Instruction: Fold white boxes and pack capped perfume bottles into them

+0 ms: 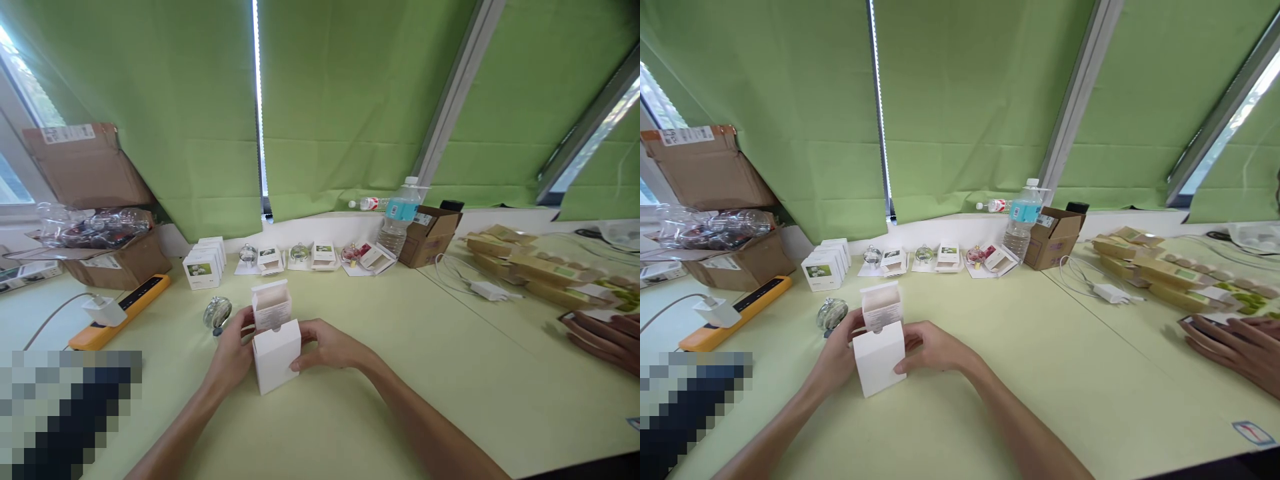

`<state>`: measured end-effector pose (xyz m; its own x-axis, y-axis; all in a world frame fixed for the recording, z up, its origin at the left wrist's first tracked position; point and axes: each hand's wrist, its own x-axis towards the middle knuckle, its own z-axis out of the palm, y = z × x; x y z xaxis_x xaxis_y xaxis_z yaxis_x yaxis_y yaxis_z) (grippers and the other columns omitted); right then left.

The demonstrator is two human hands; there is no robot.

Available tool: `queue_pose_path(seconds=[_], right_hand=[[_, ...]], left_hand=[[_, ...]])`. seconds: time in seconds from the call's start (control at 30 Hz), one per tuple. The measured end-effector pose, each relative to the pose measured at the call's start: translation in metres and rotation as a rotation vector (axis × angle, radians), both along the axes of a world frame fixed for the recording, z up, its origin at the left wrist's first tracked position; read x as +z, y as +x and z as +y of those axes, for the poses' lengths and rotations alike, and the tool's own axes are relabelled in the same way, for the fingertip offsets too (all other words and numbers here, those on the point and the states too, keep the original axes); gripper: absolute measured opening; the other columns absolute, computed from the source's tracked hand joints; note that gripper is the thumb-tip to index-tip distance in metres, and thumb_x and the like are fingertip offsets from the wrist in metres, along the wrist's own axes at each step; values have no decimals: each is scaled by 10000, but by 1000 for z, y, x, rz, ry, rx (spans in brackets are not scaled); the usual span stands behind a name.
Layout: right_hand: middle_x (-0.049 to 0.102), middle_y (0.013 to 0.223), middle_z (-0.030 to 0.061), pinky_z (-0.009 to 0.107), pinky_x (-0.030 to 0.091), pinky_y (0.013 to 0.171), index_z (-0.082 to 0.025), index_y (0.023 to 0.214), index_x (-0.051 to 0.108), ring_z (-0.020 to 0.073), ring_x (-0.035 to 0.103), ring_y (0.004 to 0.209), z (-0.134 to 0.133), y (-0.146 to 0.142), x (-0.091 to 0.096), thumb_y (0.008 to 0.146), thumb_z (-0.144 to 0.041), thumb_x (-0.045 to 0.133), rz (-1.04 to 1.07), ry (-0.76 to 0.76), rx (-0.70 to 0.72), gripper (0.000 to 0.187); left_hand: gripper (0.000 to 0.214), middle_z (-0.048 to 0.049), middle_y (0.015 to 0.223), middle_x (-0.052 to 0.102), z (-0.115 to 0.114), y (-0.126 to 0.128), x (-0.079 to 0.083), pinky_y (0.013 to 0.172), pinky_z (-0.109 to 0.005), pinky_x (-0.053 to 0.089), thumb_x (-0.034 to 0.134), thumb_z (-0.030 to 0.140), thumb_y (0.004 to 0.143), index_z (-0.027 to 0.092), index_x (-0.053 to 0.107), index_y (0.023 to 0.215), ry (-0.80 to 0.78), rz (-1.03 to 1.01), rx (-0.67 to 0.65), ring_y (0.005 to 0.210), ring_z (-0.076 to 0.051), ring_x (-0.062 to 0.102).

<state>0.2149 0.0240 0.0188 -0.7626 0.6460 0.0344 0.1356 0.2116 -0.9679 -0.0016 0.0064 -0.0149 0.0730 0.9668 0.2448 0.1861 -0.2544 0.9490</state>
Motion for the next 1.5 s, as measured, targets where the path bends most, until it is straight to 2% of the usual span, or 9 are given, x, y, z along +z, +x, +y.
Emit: queue_pose_path(seconds=[0.33,0.5,0.7,0.87,1.03,1.3,1.5], right_hand=[[675,1035,35,365,458,832,-242,1124,641,239,602,924,-2,3,3,637,-317,756,-83,105,-27,506],[670,986,29,304,464,727,-246,1095,649,200,587,834,-5,3,6,669,-356,734,-108,142,-33,449],[667,879,13,267,437,628,-215,1026,663,160,551,695,-5,4,1,651,-335,743,-168,166,-50,402],[677,875,12,265,434,613,-216,1045,667,160,557,673,-8,1,-1,660,-306,736,-182,177,-46,402],[682,880,25,266,440,609,-205,995,673,167,566,688,-7,5,5,677,-331,727,-154,234,-131,346],[682,835,19,260,439,582,-205,1025,656,169,585,668,0,6,-10,688,-294,708,-213,223,-154,352],[680,850,16,247,440,590,-208,1042,646,165,590,693,-2,6,-8,685,-293,713,-245,212,-155,374]], left_hand=[[502,-104,1228,583,1,-1,0,912,-398,468,606,273,759,212,473,1239,13,14,-23,1131,-253,549],[526,-92,1240,575,0,-1,5,949,-419,432,625,315,751,230,480,1249,84,102,94,1082,-252,570],[481,-80,1221,574,2,3,6,903,-396,460,542,369,816,251,456,1274,124,147,197,1037,-232,590],[548,-79,1151,615,1,0,5,889,-404,459,565,386,811,271,395,1319,104,199,196,1029,-242,596],[609,-82,1186,602,0,-5,6,858,-388,472,557,332,808,281,320,1367,160,269,165,972,-227,621],[645,-87,1261,543,-3,-6,9,835,-373,480,496,332,847,298,207,1422,184,387,175,955,-210,616],[659,-79,1273,537,-3,-7,9,818,-383,503,490,306,855,316,174,1434,214,439,186,958,-209,625]])
